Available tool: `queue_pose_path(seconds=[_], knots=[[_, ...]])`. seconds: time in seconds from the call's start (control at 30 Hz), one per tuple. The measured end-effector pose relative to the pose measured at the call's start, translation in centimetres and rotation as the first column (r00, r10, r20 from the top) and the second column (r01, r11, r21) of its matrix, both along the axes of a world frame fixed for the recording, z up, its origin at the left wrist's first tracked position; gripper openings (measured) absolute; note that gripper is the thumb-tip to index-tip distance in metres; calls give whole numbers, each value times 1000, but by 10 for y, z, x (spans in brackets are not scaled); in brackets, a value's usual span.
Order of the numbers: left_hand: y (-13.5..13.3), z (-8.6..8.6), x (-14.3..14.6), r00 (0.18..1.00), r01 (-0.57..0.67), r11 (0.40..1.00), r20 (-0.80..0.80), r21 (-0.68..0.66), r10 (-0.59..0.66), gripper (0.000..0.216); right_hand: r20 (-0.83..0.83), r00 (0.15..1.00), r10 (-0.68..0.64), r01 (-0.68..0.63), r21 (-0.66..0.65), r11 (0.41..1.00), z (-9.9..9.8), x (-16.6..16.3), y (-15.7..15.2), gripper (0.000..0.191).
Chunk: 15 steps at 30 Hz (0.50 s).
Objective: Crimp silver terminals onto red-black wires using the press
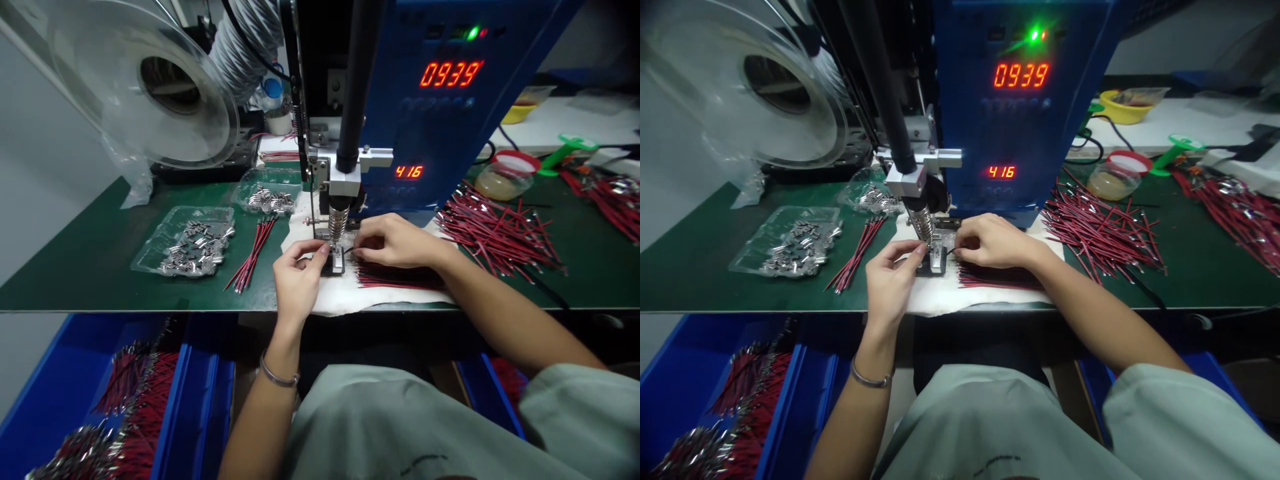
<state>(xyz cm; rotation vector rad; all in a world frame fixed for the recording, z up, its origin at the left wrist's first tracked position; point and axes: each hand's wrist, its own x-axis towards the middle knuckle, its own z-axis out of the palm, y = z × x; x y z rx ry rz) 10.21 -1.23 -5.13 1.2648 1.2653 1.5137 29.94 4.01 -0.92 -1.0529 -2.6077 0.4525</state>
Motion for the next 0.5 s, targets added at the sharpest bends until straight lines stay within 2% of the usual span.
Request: queue_pose_path(seconds=[0.1, 0.27, 0.4, 0.5], knots=[[0, 0, 0, 1000, -6, 1000, -15, 6, 6, 20, -49, 998, 44, -44, -2, 999, 1, 4, 2, 17], [0, 0, 0, 1000, -2, 1000, -6, -9, 2, 21, -128, 991, 41, -47, -40, 998, 0, 6, 3, 20], [0, 0, 0, 1000, -7, 1000, -8, -7, 6, 20, -68, 996, 60, -65, -80, 995, -1, 2, 1, 21], [0, -1, 0, 1000, -10, 1000, -21, -9, 10, 19, -39, 999, 30, -32, -71, 997, -1, 0, 0, 22]])
